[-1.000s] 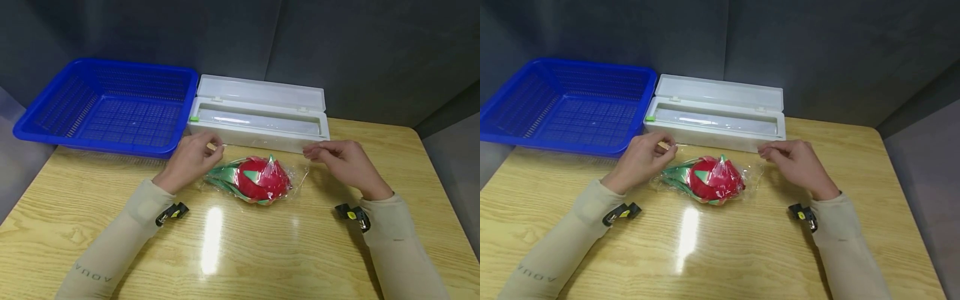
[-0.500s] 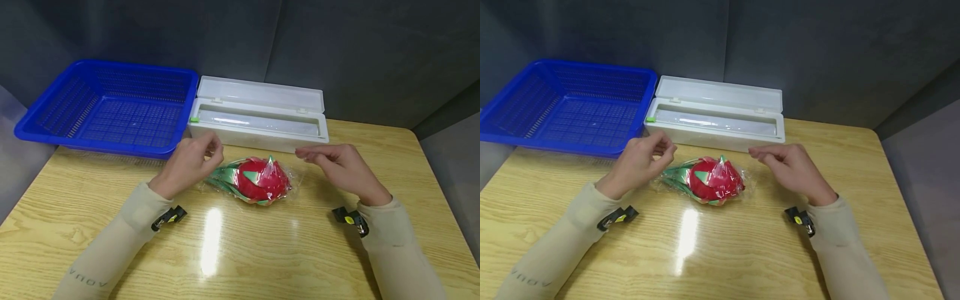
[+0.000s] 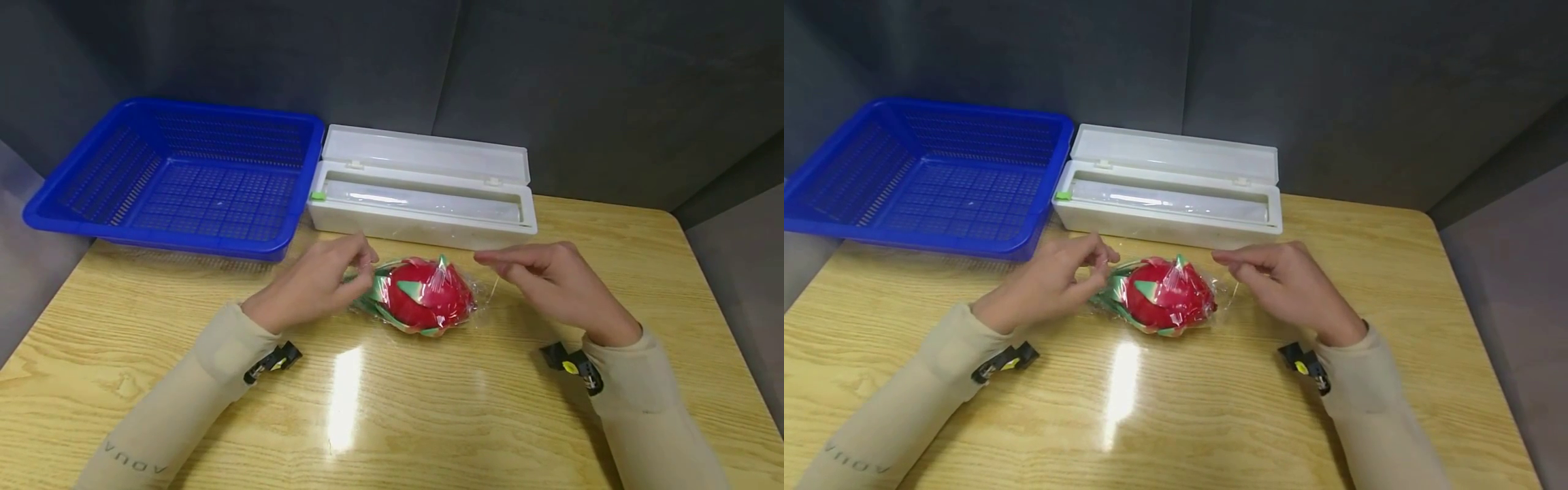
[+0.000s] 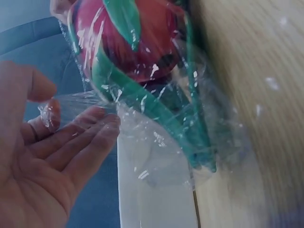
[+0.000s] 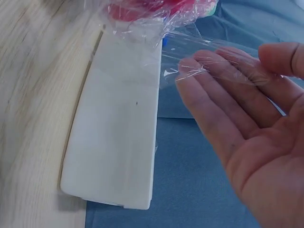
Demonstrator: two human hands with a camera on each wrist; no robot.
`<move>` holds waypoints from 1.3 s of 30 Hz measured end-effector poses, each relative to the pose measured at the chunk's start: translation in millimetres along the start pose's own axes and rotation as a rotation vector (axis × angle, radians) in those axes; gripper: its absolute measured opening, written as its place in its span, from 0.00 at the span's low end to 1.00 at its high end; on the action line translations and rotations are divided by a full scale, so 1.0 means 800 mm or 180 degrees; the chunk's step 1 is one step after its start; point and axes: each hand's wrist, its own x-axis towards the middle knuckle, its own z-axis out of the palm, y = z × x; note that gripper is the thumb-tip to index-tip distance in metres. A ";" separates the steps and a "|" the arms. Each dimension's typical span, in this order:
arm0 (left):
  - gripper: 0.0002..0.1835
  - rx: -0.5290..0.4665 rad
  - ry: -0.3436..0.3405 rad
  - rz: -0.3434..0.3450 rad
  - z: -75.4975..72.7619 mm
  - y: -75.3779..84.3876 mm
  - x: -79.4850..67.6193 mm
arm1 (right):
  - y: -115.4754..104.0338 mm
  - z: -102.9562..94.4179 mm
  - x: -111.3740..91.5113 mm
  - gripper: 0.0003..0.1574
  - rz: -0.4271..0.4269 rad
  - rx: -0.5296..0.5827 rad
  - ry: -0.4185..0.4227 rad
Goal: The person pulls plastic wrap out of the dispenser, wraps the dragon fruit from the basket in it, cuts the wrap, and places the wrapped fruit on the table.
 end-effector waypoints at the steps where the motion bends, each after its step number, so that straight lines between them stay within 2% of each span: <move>1: 0.07 0.0007 -0.0039 0.0030 0.001 0.000 0.000 | -0.001 0.000 -0.001 0.18 -0.0028 0.0003 -0.0004; 7: 0.25 0.0096 -0.0145 0.0176 0.007 0.004 -0.001 | -0.010 0.001 -0.004 0.17 -0.0180 0.0005 0.0013; 12: 0.26 0.0103 -0.0128 0.0274 0.011 0.005 -0.002 | -0.015 0.004 -0.004 0.18 -0.0308 -0.0094 -0.0014; 15: 0.27 0.0086 -0.0090 0.0228 0.014 0.005 -0.002 | -0.018 0.006 -0.005 0.19 -0.0358 -0.0179 -0.0025; 20: 0.40 0.0012 -0.0060 0.0110 0.017 0.007 0.000 | -0.025 0.009 -0.008 0.20 -0.0502 -0.0336 -0.0054; 24: 0.48 -0.0048 -0.0082 -0.0010 0.018 0.010 0.002 | -0.034 0.011 -0.010 0.20 -0.0478 -0.0455 -0.0148; 28: 0.51 -0.0064 -0.0075 -0.0057 0.018 0.013 0.002 | -0.042 0.015 -0.013 0.20 -0.0459 -0.0579 -0.0209; 32: 0.53 -0.0046 -0.0058 -0.0046 0.018 0.013 0.002 | -0.049 0.020 -0.015 0.21 -0.0569 -0.0745 -0.0203; 39: 0.56 -0.0007 -0.0012 -0.0009 0.020 0.012 0.001 | -0.057 0.030 -0.017 0.22 -0.0913 -0.1112 -0.0070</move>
